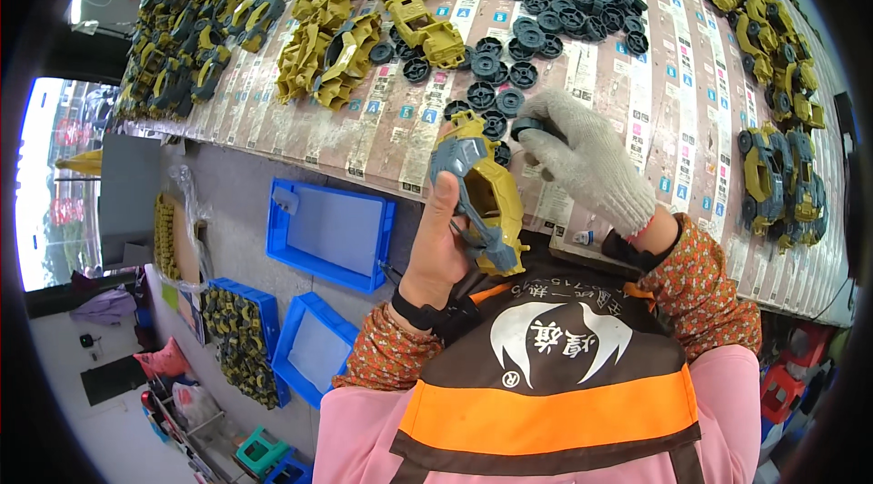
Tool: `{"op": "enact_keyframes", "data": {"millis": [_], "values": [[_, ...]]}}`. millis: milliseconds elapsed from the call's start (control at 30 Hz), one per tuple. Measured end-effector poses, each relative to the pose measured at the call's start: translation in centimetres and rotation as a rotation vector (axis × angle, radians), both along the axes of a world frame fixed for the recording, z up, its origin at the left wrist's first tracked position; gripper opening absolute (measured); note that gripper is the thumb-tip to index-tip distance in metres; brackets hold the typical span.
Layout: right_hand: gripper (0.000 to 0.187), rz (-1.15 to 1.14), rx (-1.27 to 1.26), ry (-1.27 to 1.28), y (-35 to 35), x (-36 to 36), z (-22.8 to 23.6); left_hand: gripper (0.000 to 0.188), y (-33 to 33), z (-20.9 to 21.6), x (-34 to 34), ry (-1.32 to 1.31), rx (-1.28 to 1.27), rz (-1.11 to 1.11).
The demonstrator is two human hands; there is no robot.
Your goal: The person assembles yellow and grey plastic toy vehicles by hand. They pick up a yellow chassis and attach grey wheels one by one, then place the completed toy on the table. The process is repeated for multiple units.
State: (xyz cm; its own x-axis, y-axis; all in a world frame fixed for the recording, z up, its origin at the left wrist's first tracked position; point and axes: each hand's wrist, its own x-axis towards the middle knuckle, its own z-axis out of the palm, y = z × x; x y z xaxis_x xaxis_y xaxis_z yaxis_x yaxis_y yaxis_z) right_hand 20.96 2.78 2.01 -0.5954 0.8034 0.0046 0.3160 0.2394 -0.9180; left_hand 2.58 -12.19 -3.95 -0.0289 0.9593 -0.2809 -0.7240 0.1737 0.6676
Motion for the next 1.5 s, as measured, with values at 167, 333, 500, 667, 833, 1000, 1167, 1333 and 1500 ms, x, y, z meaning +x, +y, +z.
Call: {"op": "enact_keyframes", "data": {"millis": [167, 333, 500, 667, 833, 1000, 1167, 1333, 1500], "values": [[0.028, -0.092, 0.025, 0.114, -1.9, -0.3, -0.4, 0.099, 1.6, 3.3, 2.8, 0.158, 0.048, 0.071], [0.03, -0.097, 0.001, 0.139, -2.9, 0.5, 0.0, 0.097, 2.0, 3.2, 3.4, 0.371, 0.133, 0.128], [0.03, -0.124, 0.117, 0.061, -4.1, 0.7, -1.0, 0.099, 1.8, 3.2, 4.2, 0.578, 0.142, 0.152], [0.036, 0.003, 0.259, -0.155, -4.7, 1.3, 1.0, 0.106, 1.2, 1.9, 4.3, 0.818, 0.298, 0.074], [0.03, 0.118, 0.296, -0.282, -3.2, 1.6, 1.1, 0.108, 0.6, 1.0, 3.9, 0.59, 0.252, -0.044], [0.03, 0.228, 0.343, -0.261, -1.7, 0.9, 0.9, 0.106, 0.0, 0.9, 3.4, 0.578, 0.212, -0.042], [0.033, 0.262, 0.384, -0.329, -1.8, 0.1, 2.0, 0.11, -0.1, 1.1, 3.6, 0.7, 0.258, -0.003], [0.025, 0.199, 0.162, -0.262, -1.6, -0.4, 1.4, 0.111, -0.3, 1.5, 3.3, 0.987, 0.298, 0.014], [0.033, 0.189, 0.289, -0.309, 2.5, -1.6, 0.3, 0.097, 0.5, 3.3, 0.8, 0.598, 0.119, 0.053]]}}
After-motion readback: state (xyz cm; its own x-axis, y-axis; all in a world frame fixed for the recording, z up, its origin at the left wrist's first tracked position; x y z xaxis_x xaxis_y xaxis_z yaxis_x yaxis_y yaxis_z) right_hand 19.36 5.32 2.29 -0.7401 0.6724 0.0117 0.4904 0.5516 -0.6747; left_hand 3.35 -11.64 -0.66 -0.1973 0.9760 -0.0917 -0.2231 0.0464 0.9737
